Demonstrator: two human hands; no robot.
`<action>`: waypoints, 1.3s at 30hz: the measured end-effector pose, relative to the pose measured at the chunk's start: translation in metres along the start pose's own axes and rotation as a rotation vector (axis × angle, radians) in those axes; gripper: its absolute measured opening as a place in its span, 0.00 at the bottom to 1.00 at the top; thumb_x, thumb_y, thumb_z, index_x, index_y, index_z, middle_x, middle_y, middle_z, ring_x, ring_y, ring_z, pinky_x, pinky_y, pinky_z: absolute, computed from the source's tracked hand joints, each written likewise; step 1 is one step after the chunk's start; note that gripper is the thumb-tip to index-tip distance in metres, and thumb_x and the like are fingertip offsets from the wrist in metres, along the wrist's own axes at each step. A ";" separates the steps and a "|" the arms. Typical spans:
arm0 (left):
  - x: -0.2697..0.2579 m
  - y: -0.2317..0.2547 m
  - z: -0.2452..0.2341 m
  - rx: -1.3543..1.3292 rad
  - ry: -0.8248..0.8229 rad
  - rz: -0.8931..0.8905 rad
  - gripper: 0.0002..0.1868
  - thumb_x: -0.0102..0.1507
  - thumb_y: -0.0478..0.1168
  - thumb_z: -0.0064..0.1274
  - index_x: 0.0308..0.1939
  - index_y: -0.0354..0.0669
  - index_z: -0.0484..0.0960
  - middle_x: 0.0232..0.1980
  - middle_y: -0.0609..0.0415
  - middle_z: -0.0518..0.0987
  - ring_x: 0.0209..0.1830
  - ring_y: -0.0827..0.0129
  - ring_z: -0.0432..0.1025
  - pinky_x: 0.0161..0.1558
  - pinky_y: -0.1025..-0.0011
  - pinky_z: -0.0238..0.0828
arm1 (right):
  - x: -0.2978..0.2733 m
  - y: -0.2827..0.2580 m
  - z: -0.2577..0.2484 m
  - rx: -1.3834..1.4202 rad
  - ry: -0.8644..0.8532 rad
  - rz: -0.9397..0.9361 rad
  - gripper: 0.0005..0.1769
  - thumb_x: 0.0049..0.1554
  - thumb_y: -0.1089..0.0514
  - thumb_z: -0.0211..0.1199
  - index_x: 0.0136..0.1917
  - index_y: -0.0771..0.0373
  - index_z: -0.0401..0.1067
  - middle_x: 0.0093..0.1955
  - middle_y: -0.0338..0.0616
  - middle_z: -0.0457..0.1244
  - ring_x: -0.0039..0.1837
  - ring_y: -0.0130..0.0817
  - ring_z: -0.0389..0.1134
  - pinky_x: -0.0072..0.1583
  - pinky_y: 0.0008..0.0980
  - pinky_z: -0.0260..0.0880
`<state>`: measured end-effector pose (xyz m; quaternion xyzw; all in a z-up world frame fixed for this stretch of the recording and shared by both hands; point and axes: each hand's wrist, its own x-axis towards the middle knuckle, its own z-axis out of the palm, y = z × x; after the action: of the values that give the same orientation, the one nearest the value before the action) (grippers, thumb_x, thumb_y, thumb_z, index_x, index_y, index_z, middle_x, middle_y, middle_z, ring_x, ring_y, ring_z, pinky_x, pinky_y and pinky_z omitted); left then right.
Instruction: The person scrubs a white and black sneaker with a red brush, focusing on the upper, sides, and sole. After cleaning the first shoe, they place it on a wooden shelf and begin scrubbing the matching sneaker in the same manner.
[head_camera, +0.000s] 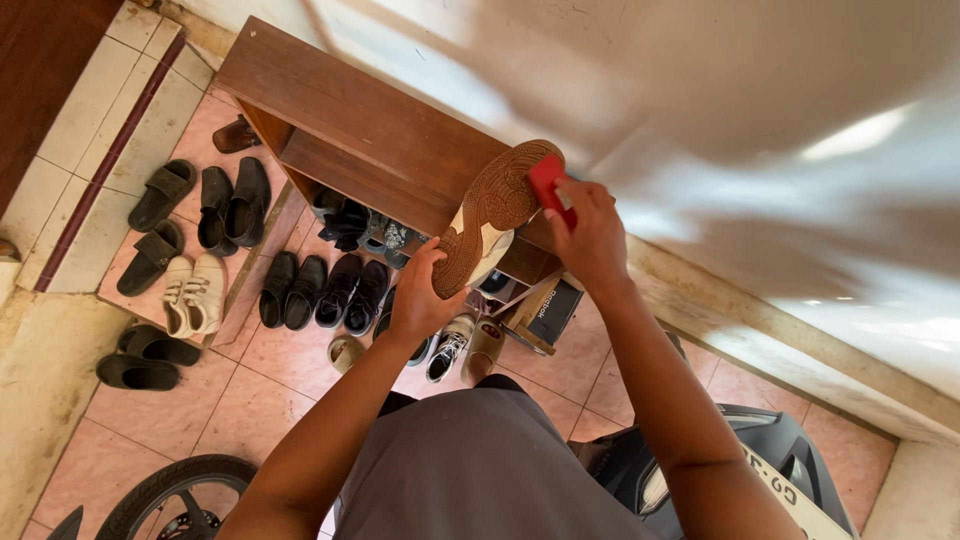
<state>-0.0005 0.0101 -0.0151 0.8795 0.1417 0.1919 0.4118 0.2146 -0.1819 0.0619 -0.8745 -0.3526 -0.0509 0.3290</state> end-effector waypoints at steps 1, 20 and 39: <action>0.001 0.001 -0.001 -0.007 -0.009 -0.026 0.36 0.52 0.41 0.71 0.58 0.34 0.69 0.70 0.32 0.69 0.66 0.40 0.69 0.65 0.51 0.66 | 0.000 0.001 0.000 -0.005 -0.020 -0.056 0.24 0.55 0.59 0.71 0.64 0.61 0.73 0.59 0.54 0.64 0.57 0.54 0.68 0.57 0.44 0.72; 0.005 0.011 -0.002 -0.012 -0.030 -0.124 0.37 0.53 0.44 0.71 0.59 0.36 0.68 0.70 0.32 0.69 0.67 0.42 0.69 0.64 0.53 0.67 | 0.002 -0.002 0.005 0.072 -0.021 -0.025 0.24 0.57 0.61 0.71 0.66 0.61 0.72 0.60 0.54 0.64 0.57 0.52 0.69 0.57 0.44 0.72; 0.021 0.041 -0.011 0.014 0.010 -0.083 0.36 0.51 0.44 0.71 0.57 0.37 0.69 0.66 0.32 0.73 0.65 0.40 0.69 0.66 0.53 0.64 | 0.009 0.012 0.020 0.050 -0.009 0.012 0.22 0.55 0.61 0.73 0.62 0.65 0.74 0.55 0.56 0.66 0.54 0.51 0.69 0.56 0.44 0.70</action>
<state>0.0167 0.0003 0.0278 0.8748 0.1814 0.1781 0.4124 0.2261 -0.1714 0.0428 -0.8684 -0.3500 -0.0364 0.3493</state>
